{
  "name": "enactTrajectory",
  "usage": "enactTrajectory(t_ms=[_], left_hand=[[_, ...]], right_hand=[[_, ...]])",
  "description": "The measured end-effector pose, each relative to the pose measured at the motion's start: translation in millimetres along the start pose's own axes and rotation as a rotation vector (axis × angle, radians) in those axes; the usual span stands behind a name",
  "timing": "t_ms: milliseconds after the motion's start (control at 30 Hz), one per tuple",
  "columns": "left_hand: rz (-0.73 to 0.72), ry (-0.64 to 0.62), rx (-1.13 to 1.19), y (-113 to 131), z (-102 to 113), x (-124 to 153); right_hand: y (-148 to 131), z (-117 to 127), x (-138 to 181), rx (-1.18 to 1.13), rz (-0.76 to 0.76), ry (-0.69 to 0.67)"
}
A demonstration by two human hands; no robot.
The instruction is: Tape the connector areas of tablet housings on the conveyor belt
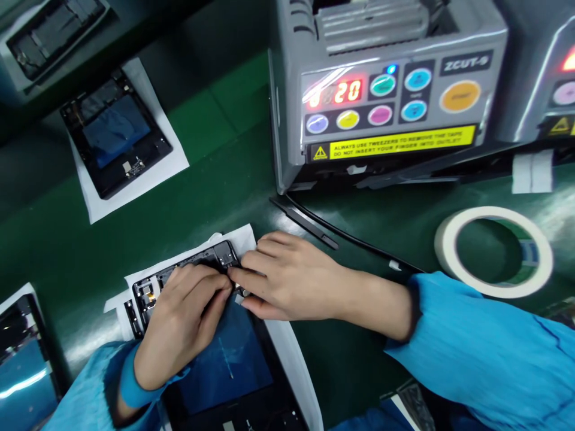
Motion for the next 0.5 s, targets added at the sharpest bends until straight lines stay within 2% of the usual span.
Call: enactTrajectory(t_ms=[233,500], left_hand=[[-0.006,-0.029,-0.022,-0.2,0.5,-3.9],[-0.010,-0.068,0.011,-2.2,1.2,-1.5]], right_hand=[[-1.3,0.4,-1.5,0.006,-0.013,-0.058],[-0.2,-2.7,0.6,-0.049,-0.004,-0.032]])
Point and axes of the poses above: each hand's wrist, its own x-axis away from the middle knuckle, its own z-axis out of the back of the hand, y = z × x, the point moved 3 cm from there along -x, towards the middle knuckle, and after that the axes turned 8 degrees about z, right-handed, at the moved point
